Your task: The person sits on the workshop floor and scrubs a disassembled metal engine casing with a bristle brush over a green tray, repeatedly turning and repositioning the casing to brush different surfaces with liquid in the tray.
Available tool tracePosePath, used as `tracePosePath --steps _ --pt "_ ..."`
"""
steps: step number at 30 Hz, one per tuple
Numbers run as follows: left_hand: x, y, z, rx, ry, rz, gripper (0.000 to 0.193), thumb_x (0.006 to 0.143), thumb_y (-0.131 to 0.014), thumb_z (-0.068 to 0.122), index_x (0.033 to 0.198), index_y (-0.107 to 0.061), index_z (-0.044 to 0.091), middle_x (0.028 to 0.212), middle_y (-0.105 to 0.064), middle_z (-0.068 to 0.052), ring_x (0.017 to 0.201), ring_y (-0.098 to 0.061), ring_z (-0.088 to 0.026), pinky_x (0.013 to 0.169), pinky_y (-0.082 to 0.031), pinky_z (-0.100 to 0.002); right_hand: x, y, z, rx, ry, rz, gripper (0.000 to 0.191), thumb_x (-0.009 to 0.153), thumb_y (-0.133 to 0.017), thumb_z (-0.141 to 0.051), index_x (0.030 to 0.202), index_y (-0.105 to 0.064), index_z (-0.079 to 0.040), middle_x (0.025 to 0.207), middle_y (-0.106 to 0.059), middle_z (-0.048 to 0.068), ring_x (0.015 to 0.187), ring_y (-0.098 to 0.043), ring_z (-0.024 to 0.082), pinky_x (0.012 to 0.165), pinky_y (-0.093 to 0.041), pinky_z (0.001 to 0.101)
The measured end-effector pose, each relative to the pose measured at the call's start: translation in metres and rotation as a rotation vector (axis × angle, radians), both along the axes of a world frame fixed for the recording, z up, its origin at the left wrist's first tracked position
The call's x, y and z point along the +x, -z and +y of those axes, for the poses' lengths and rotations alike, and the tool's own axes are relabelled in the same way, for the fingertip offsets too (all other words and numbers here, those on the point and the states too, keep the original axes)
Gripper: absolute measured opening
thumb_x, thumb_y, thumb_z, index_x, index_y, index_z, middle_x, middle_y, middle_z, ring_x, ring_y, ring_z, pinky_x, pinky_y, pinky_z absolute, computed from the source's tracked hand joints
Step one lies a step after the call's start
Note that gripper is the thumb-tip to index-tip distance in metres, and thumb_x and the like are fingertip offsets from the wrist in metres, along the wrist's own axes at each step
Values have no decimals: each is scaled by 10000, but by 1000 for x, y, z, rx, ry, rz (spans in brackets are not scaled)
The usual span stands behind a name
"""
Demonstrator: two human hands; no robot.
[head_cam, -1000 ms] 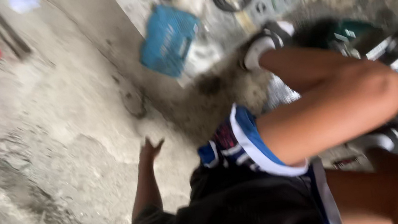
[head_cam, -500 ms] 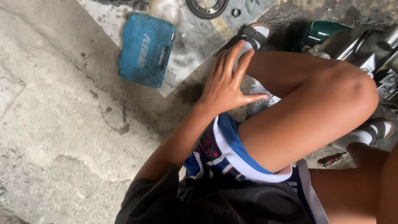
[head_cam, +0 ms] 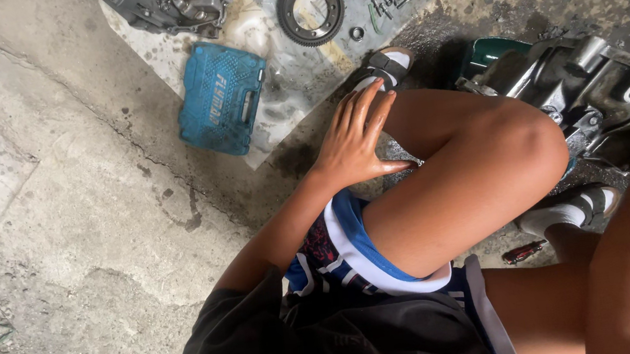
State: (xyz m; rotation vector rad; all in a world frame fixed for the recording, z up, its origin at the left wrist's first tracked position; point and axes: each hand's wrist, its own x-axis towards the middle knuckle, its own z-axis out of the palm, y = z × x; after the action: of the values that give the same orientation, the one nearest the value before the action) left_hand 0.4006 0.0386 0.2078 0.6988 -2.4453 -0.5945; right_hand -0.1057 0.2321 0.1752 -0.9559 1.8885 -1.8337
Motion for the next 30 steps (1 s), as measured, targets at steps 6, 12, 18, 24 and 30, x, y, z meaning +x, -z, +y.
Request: tracePosePath --steps 6,12,18,24,30 --pt "-4 2 4 23 -7 -37 1297 638 -865 721 1570 -283 32 1623 -249 -216 1442 -374 -445 1199 -326 -576 -1 -3 2 -30 -17 -45 438 1148 -274 -180 1343 -549 100 1350 -632 274 1165 -650 349 1104 -510 444" --pt "-7 1 8 70 -32 -15 1305 626 -883 709 1577 -277 52 1629 -259 -204 1447 -380 -426 1199 -328 -571 1 -5 0 -61 -40 -88 471 1142 -263 -178 1391 -547 103 1402 -634 278 1209 -663 345 1145 -520 439" --pt "2 -2 5 57 -48 -15 1334 597 -880 731 1572 -272 54 1614 -266 -203 1449 -368 -444 1197 -319 -585 -1 -6 -2 -95 -61 -121 507 1136 -252 -176 1440 -544 106 1454 -636 282 1252 -675 340 1186 -530 433" --pt "-6 -5 8 65 -37 -15 1330 607 -881 724 1581 -265 60 1620 -265 -205 1459 -368 -434 1203 -310 -592 1 -6 -3 -90 -120 -253 577 1110 -214 -181 1492 -542 101 1502 -626 283 1401 -702 344 1213 -510 413" --pt "1 -10 4 62 -29 -24 1325 588 -880 729 1570 -278 75 1611 -275 -196 1454 -364 -436 1201 -312 -591 1 -6 -1 -216 -121 -113 457 1130 -275 -124 1395 -565 111 1466 -613 257 1261 -646 293 1243 -539 421"
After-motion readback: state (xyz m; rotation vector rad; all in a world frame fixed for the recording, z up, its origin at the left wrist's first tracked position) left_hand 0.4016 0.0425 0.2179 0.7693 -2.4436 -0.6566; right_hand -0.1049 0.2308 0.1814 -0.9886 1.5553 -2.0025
